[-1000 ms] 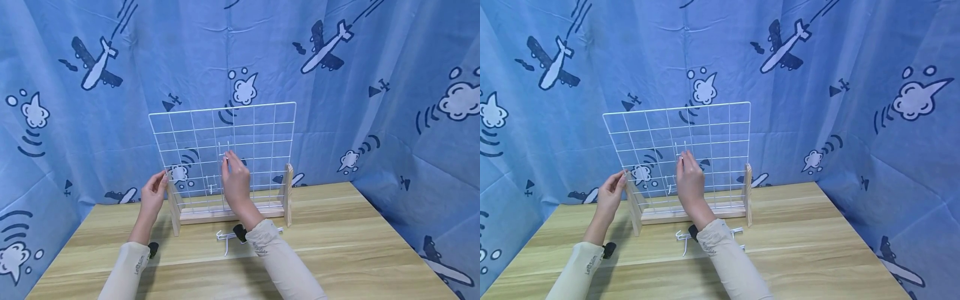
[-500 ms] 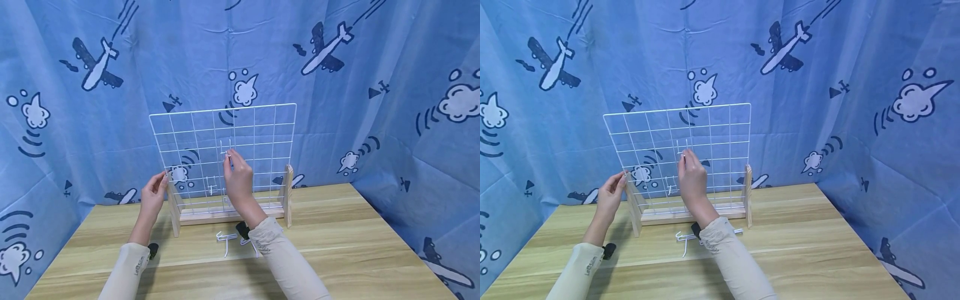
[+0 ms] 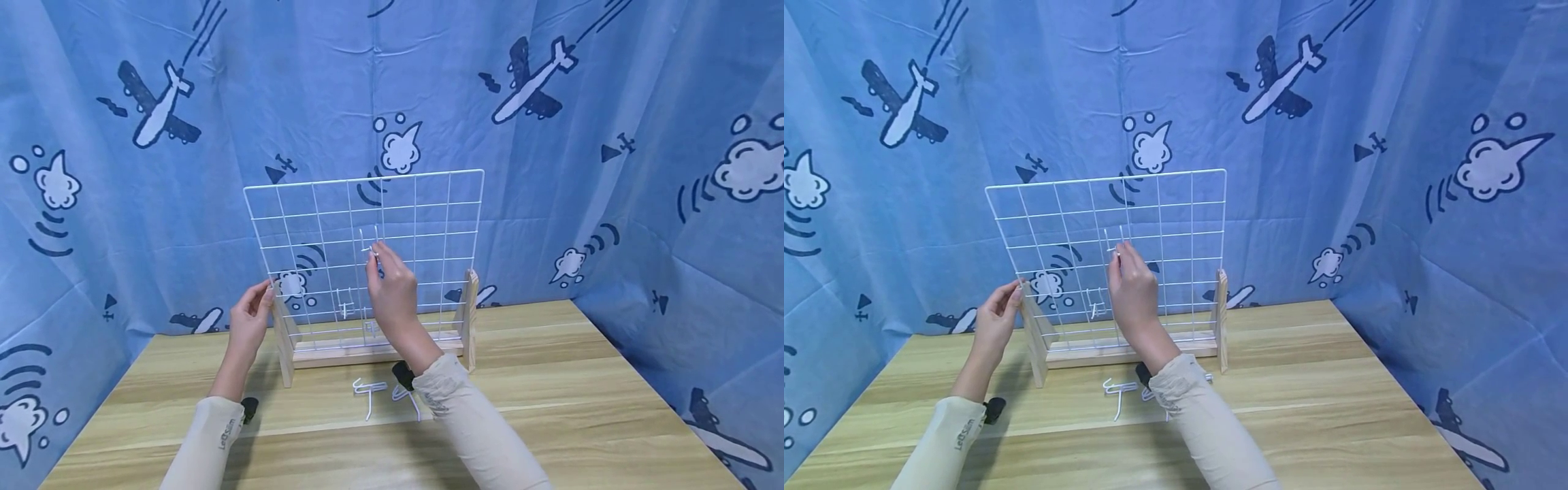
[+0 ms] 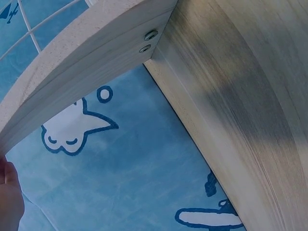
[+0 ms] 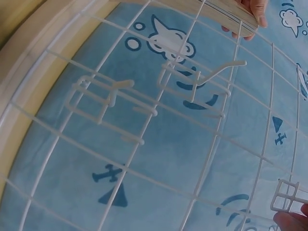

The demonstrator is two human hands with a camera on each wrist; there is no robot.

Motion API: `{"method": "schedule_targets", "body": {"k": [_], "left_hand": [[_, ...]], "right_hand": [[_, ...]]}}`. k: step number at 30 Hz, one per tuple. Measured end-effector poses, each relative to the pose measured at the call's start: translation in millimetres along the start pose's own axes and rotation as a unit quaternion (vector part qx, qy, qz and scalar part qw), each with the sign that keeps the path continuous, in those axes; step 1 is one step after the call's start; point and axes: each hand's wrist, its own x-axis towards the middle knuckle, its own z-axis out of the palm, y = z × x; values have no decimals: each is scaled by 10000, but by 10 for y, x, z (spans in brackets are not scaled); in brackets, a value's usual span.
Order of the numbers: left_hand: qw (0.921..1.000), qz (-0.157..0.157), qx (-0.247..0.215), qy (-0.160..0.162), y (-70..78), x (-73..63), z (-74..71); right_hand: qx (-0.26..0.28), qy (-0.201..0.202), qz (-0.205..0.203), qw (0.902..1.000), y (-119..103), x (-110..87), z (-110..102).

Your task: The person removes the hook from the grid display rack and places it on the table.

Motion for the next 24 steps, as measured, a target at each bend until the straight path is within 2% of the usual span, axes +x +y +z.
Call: {"method": "schedule_targets", "body": {"k": [24], "left_hand": [[10000,-17,20,-62,16,-4,-1]], "right_hand": [[-65,-406,-786,9961,131,-48,-345]]}}
